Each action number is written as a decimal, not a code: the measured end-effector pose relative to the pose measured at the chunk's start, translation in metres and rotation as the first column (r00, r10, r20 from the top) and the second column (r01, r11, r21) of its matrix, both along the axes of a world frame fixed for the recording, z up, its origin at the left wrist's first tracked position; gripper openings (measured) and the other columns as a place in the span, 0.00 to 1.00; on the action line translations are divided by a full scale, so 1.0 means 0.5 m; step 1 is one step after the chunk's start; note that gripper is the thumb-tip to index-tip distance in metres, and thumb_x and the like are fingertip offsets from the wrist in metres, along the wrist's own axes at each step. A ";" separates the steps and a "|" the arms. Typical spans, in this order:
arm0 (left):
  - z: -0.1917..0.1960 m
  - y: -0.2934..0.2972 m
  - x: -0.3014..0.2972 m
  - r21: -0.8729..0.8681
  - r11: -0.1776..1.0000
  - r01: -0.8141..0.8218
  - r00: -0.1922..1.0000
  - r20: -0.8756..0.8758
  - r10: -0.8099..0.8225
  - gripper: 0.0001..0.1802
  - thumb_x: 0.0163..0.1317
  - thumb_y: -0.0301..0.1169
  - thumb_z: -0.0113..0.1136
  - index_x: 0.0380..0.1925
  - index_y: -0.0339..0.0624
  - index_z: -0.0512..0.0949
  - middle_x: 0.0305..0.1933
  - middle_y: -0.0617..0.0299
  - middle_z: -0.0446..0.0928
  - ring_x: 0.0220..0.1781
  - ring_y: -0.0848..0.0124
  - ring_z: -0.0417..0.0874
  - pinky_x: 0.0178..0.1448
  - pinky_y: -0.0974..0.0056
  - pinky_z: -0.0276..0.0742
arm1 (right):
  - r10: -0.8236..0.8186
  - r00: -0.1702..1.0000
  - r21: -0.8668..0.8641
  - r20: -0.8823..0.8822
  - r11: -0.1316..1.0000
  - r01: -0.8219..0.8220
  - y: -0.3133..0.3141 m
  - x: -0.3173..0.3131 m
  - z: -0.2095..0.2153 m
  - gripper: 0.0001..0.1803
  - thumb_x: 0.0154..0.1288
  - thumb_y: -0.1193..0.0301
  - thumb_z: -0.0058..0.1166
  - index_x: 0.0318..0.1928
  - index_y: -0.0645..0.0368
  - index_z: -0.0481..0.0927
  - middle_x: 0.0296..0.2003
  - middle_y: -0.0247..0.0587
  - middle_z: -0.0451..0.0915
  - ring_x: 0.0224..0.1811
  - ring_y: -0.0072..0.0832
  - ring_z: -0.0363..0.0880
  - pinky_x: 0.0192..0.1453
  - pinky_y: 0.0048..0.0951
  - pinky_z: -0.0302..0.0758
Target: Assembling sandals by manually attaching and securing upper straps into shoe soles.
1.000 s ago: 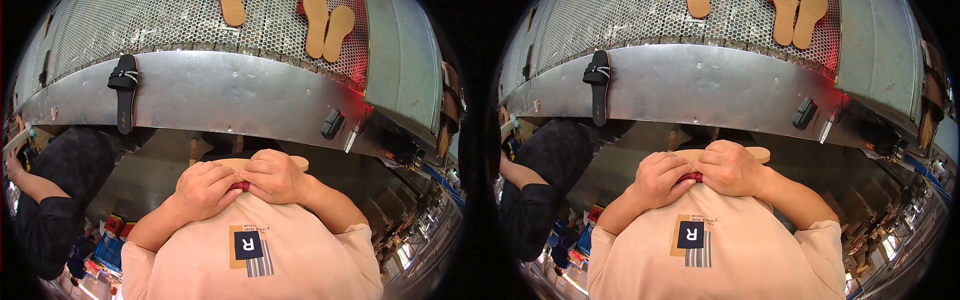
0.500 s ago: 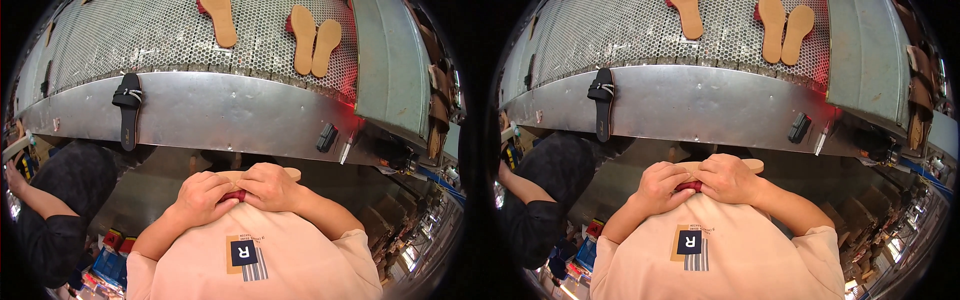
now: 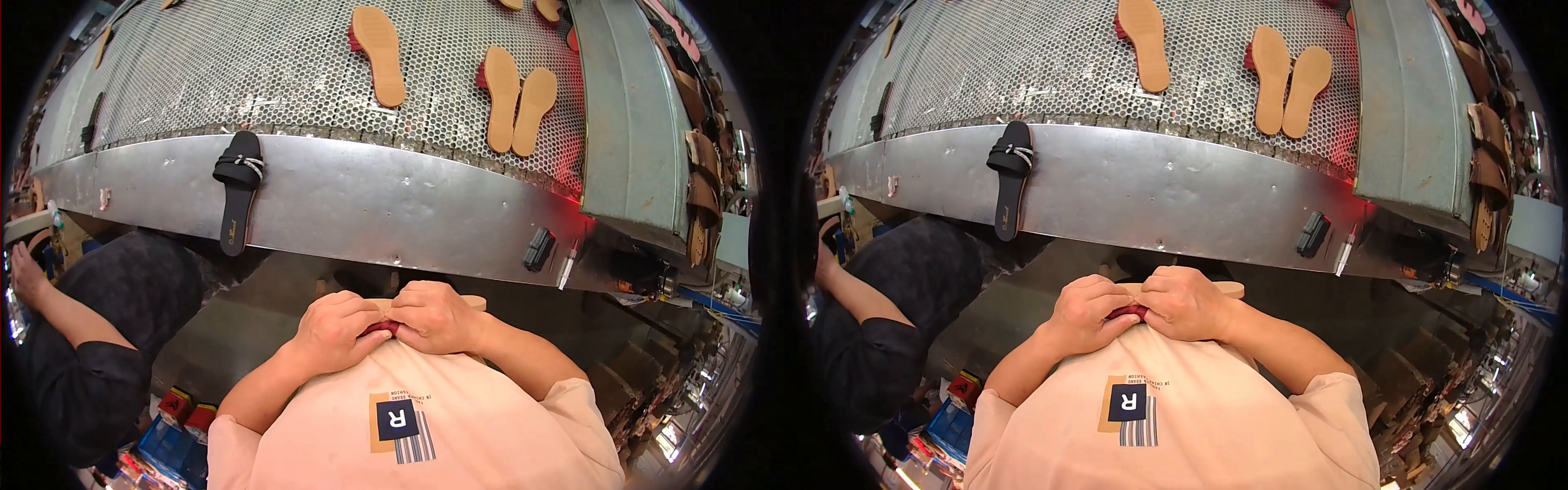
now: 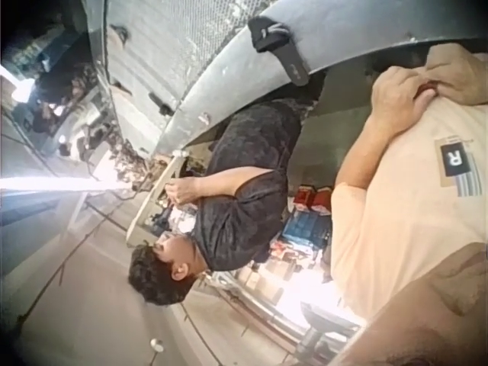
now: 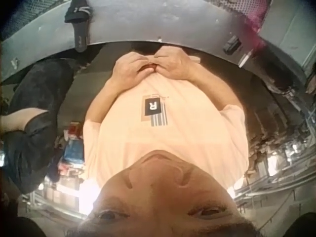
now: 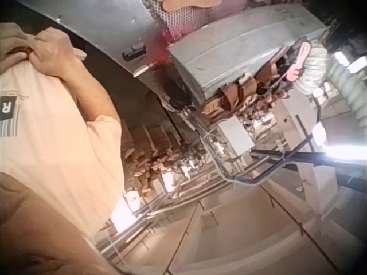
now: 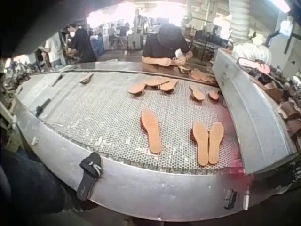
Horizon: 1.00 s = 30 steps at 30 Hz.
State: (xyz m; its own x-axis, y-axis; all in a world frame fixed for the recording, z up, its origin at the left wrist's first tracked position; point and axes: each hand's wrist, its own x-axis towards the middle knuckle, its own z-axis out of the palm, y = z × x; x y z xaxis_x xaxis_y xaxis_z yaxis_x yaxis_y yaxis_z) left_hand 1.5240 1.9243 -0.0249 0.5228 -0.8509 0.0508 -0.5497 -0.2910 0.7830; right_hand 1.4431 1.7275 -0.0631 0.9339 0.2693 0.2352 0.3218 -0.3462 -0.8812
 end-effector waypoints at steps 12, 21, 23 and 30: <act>0.007 0.104 0.005 -0.032 0.997 -0.063 0.998 0.018 0.064 0.13 0.47 0.34 0.73 0.31 0.40 0.84 0.34 0.59 0.84 0.32 0.62 0.82 0.37 0.61 0.78 | 0.002 0.990 -0.112 -0.140 0.994 -0.018 0.086 0.015 0.041 0.10 0.53 0.72 0.60 0.38 0.58 0.83 0.34 0.38 0.82 0.37 0.38 0.81 0.41 0.38 0.79; 0.010 0.130 0.043 -0.066 0.992 -0.110 0.993 0.031 0.112 0.23 0.44 0.37 0.76 0.40 0.39 0.82 0.46 0.53 0.81 0.45 0.56 0.81 0.51 0.56 0.77 | -0.016 0.787 -0.359 -0.617 0.896 -0.263 0.077 0.009 0.037 0.16 0.59 0.66 0.56 0.48 0.55 0.82 0.39 0.46 0.84 0.43 0.44 0.82 0.46 0.43 0.78; -0.010 0.133 0.039 -0.144 0.930 -0.338 0.933 0.076 0.351 0.35 0.43 0.35 0.78 0.53 0.37 0.77 0.61 0.47 0.73 0.60 0.52 0.76 0.62 0.53 0.71 | -0.074 0.692 -0.175 -0.718 0.981 -0.077 0.053 0.014 0.039 0.14 0.60 0.67 0.57 0.46 0.57 0.82 0.35 0.50 0.83 0.38 0.45 0.82 0.44 0.40 0.77; -0.086 0.055 -0.012 0.272 0.635 -0.723 0.137 -0.845 0.517 0.28 0.72 0.36 0.54 0.68 0.41 0.61 0.65 0.56 0.69 0.63 0.67 0.74 0.55 0.65 0.76 | 0.071 0.518 0.380 -0.852 0.765 0.520 -0.042 0.061 -0.029 0.13 0.66 0.71 0.54 0.49 0.64 0.78 0.38 0.39 0.83 0.39 0.26 0.82 0.44 0.31 0.78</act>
State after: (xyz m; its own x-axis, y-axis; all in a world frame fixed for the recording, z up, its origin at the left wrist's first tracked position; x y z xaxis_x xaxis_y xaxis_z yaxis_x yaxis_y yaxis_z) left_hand 1.5182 1.9516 -0.0681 0.7215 -0.2403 -0.6494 0.6652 -0.0197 0.7464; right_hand 1.4738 1.7065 -0.0774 0.7836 0.1221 -0.6092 -0.6119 0.3219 -0.7225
